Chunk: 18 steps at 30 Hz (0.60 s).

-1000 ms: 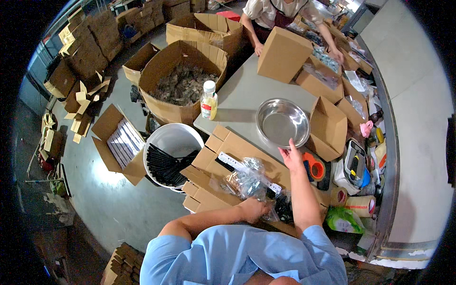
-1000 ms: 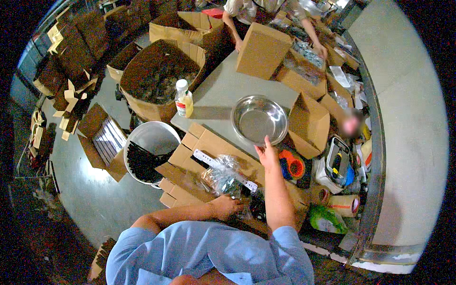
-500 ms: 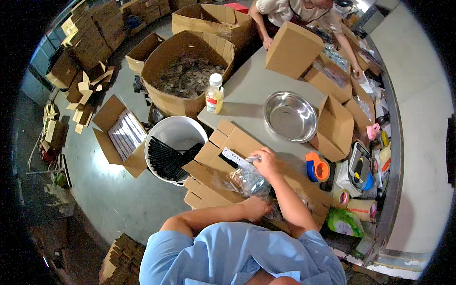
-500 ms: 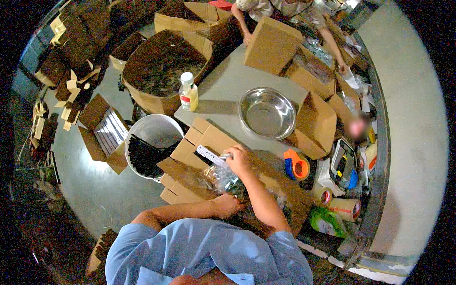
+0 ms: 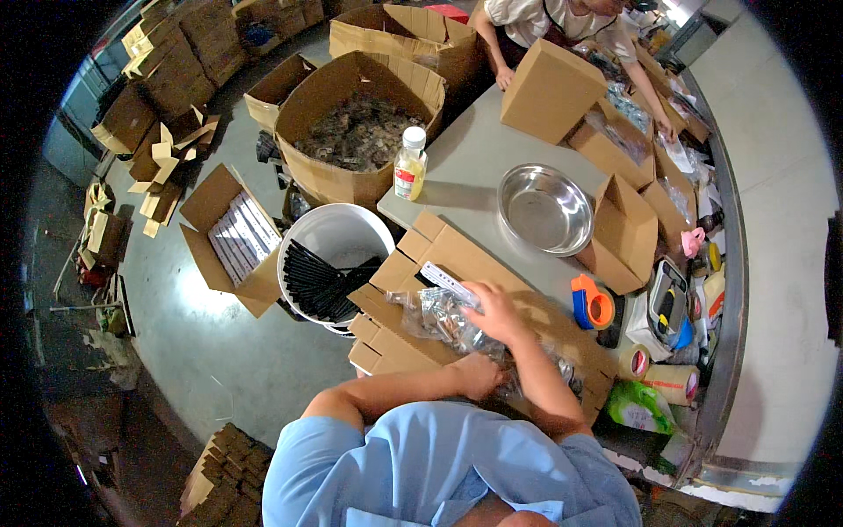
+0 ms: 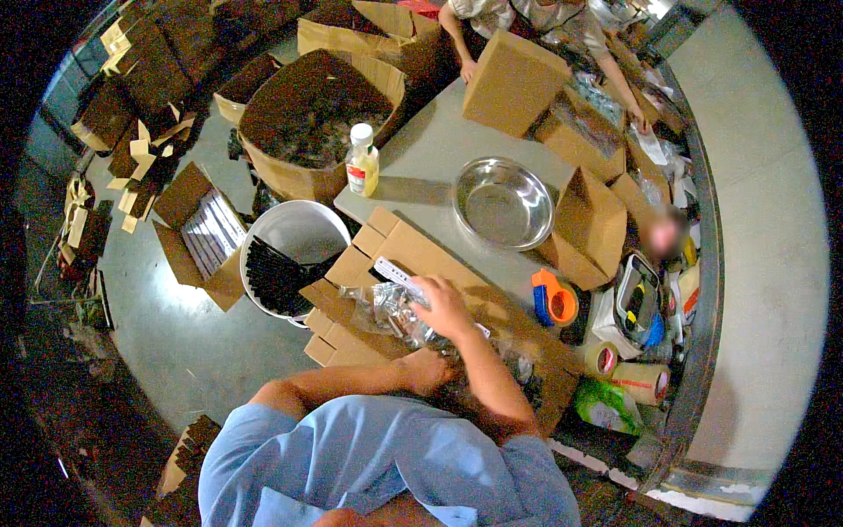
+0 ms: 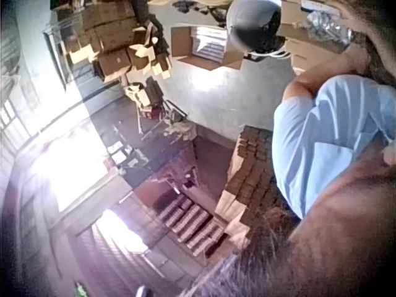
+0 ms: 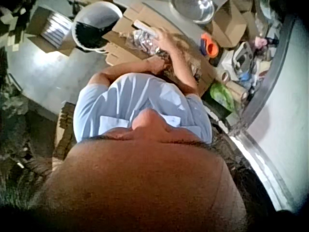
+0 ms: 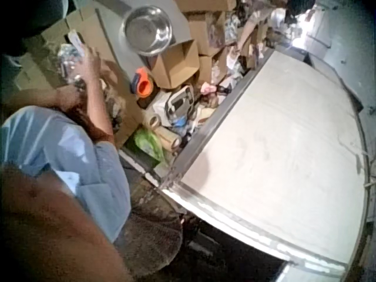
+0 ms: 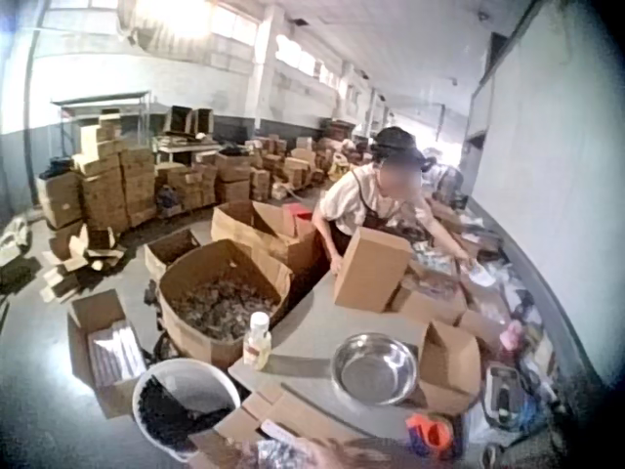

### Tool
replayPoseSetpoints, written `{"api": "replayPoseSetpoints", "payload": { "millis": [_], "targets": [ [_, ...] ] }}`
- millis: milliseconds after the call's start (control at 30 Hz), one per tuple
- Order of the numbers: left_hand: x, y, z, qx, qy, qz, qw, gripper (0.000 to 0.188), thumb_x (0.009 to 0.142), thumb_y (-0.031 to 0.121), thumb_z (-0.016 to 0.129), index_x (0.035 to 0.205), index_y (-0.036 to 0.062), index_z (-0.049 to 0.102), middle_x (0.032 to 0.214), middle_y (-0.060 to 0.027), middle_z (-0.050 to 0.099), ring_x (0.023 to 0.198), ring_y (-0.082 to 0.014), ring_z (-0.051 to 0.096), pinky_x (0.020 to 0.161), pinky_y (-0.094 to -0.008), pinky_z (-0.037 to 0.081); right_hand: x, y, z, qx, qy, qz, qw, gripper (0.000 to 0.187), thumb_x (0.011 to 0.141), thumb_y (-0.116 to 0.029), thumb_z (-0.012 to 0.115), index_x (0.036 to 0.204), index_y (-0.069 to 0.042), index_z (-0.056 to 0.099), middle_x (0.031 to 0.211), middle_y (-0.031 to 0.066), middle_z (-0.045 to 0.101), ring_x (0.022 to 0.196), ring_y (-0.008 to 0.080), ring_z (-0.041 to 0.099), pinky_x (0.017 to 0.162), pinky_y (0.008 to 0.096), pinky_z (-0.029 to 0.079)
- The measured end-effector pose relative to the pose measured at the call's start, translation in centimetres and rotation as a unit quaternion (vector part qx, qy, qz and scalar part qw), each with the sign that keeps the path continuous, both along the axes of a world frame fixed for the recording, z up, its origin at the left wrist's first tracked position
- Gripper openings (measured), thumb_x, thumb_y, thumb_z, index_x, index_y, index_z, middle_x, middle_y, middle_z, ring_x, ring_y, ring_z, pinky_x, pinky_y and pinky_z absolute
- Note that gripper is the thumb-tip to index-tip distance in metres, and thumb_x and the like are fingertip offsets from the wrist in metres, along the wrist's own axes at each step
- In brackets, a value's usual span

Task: The person gathers metal slides and plastic bags of hardware from a table and a bucket, places them inside a long cardboard box, and seals the box with tape using a handheld dispenser.

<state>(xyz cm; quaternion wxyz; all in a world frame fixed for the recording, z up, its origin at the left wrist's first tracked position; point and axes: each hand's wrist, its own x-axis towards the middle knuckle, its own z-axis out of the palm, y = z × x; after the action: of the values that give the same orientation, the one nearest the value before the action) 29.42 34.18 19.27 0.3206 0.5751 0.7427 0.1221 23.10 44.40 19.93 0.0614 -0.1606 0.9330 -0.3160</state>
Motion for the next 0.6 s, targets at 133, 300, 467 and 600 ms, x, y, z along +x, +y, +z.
{"api": "replayPoseSetpoints", "payload": {
  "millis": [133,300,467,600],
  "targets": [
    [0.5,0.1,-1.0,0.071,0.058,0.009,0.996,0.031,0.071,0.014,0.056,0.101,0.0086,0.06,0.086,-0.0148,0.064,0.083,-0.0318,0.064,0.072,-0.044,0.051,2.6,4.4,-0.6,0.079,-0.088,0.03,0.993,0.03,0.071,-0.018,0.071,0.094,-0.003,0.059,0.107,0.011,0.054,0.103,0.031,0.051,0.085,0.0402,0.042],
    [1.7,-0.8,-1.4,0.128,0.1,0.02,0.987,0.034,0.076,0.019,0.053,0.109,0.0102,0.057,0.099,-0.0118,0.06,0.09,-0.0273,0.061,0.078,-0.0417,0.047,5.8,7.3,-1.2,-0.084,-0.053,-0.119,0.988,0.012,0.081,-0.008,0.063,0.082,-0.004,0.052,0.08,0.0059,0.056,0.07,0.0168,0.058,0.064,0.0291,0.047],
    [1.9,-1.3,-1.1,0.262,0.174,-0.005,0.949,0.033,0.081,0.018,0.046,0.113,0.0126,0.053,0.105,-0.0083,0.054,0.1,-0.0215,0.053,0.088,-0.0375,0.039,7.6,10.3,-3.9,-0.293,-0.092,-0.226,0.925,0.016,0.083,-0.006,0.062,0.088,-0.005,0.047,0.078,-0.0005,0.049,0.073,0.0101,0.054,0.065,0.0269,0.046],
    [1.9,-1.6,-1.9,0.296,0.207,0.005,0.932,0.033,0.081,0.018,0.046,0.112,0.0141,0.054,0.101,-0.0068,0.054,0.1,-0.0207,0.053,0.088,-0.0368,0.037,8.2,7.8,-2.2,0.016,-0.073,-0.073,0.995,0.029,0.075,-0.013,0.069,0.097,-0.003,0.053,0.089,0.0134,0.057,0.088,0.031,0.057,0.079,0.0371,0.046]
  ]
}}
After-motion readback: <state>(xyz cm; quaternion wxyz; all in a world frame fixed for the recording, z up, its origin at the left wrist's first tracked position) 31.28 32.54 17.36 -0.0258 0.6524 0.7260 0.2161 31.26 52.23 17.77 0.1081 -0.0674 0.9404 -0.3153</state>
